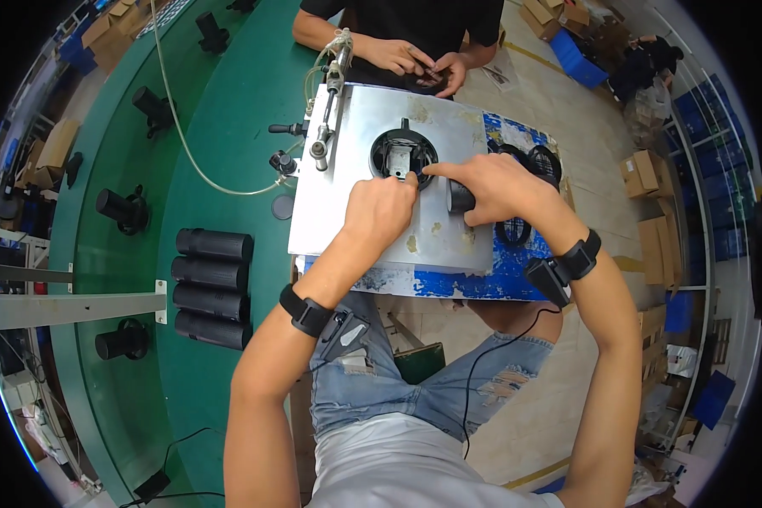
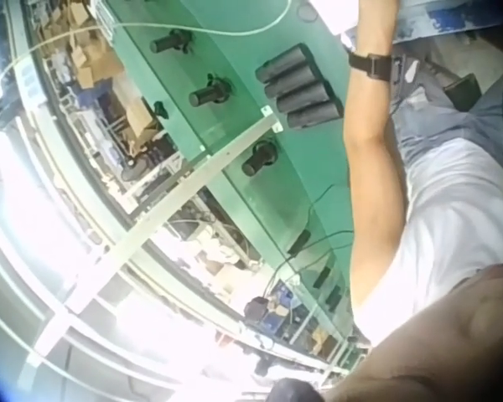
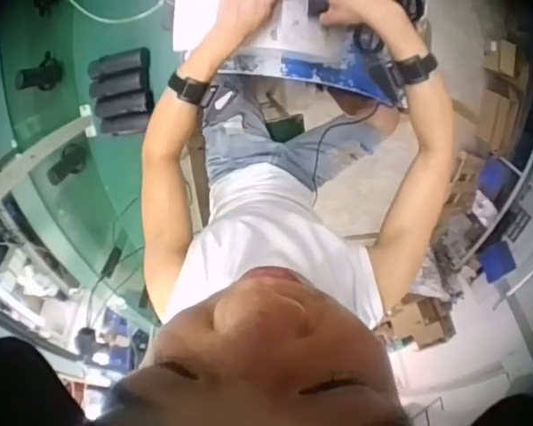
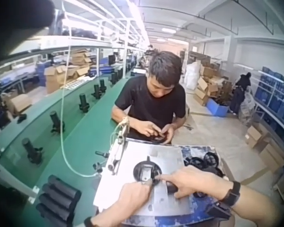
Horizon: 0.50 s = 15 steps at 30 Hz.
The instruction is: The person picks up a microphone and a shock mount, fits the microphone into the mount, and places the assembly into a machine. After the machine cycle, the person removes the assembly, detaches the mount, and places the microphone back onto the green table.
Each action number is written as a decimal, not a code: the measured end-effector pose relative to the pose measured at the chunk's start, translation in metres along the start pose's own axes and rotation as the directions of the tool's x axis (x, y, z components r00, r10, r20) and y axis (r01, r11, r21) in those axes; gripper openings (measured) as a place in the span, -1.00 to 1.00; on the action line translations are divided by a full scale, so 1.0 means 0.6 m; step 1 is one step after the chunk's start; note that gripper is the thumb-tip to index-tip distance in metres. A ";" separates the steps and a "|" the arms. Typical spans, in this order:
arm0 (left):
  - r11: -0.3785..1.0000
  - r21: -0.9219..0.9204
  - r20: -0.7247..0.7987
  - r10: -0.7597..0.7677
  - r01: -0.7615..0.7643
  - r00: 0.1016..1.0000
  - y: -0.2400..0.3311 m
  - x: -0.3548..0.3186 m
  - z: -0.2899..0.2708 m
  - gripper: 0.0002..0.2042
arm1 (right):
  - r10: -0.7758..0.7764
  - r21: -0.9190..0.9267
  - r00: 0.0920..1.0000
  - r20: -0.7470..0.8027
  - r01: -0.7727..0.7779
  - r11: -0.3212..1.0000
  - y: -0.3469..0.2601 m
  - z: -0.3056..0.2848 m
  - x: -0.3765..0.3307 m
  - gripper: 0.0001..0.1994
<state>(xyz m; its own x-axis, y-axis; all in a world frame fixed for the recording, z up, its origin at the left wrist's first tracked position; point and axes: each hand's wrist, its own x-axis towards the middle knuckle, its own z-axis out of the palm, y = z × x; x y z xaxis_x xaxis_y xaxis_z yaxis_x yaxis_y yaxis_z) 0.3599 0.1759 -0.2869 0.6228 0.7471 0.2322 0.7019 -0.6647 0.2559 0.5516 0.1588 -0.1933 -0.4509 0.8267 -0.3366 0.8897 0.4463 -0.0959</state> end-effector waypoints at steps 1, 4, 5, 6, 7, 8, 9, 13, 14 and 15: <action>0.999 0.033 0.016 0.014 -0.014 1.000 -0.001 0.003 0.001 -0.80 | 0.005 -0.002 1.000 0.002 -0.005 1.000 -0.006 -0.004 -0.002 -0.20; 0.998 0.062 0.003 0.017 -0.017 1.000 0.006 0.001 0.005 -0.80 | 0.114 0.045 0.991 -0.076 -0.111 0.993 -0.021 -0.029 -0.007 -0.13; 0.998 0.058 -0.025 0.005 -0.003 1.000 0.009 -0.002 0.008 -0.80 | 0.116 0.043 0.990 -0.077 -0.113 0.993 -0.018 -0.028 -0.004 -0.13; 0.998 0.058 -0.027 0.007 -0.005 1.000 0.009 -0.010 0.014 -0.80 | 0.108 0.048 0.993 -0.052 -0.106 0.993 -0.013 -0.022 0.002 -0.12; 1.000 -0.028 -0.121 -0.017 0.014 0.992 0.008 -0.015 0.017 -0.80 | 0.104 0.049 0.994 -0.032 -0.103 0.994 -0.010 -0.019 0.006 -0.11; 0.993 -0.117 -0.211 -0.048 0.023 0.976 0.008 -0.018 0.020 -0.80 | 0.113 -0.033 0.994 0.008 -0.112 0.993 -0.014 -0.011 0.012 -0.14; 0.993 -0.118 -0.217 -0.041 0.015 0.975 0.009 -0.018 0.023 -0.80 | 0.120 -0.038 0.993 0.004 -0.120 0.992 -0.014 -0.008 0.012 -0.14; 0.969 -0.225 -0.262 -0.158 0.099 0.952 0.003 -0.026 0.016 -0.79 | 0.199 -0.158 0.979 0.033 -0.192 0.969 -0.029 -0.006 0.018 -0.13; 0.971 -0.220 -0.237 -0.151 0.098 0.960 0.000 -0.021 0.011 -0.80 | 0.209 -0.151 0.976 0.062 -0.198 0.969 -0.030 -0.011 0.019 -0.13; 0.971 -0.219 -0.240 -0.151 0.099 0.959 -0.006 -0.018 0.007 -0.80 | 0.218 -0.145 0.972 0.090 -0.204 0.968 -0.032 -0.018 0.019 -0.13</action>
<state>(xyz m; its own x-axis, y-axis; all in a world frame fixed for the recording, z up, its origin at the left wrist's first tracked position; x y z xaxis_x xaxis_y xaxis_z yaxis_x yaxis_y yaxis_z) 0.3525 0.1703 -0.2945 0.4082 0.8163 0.4088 0.6674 -0.5724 0.4764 0.5284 0.1634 -0.1850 -0.2378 0.8700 -0.4319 0.9431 0.3133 0.1118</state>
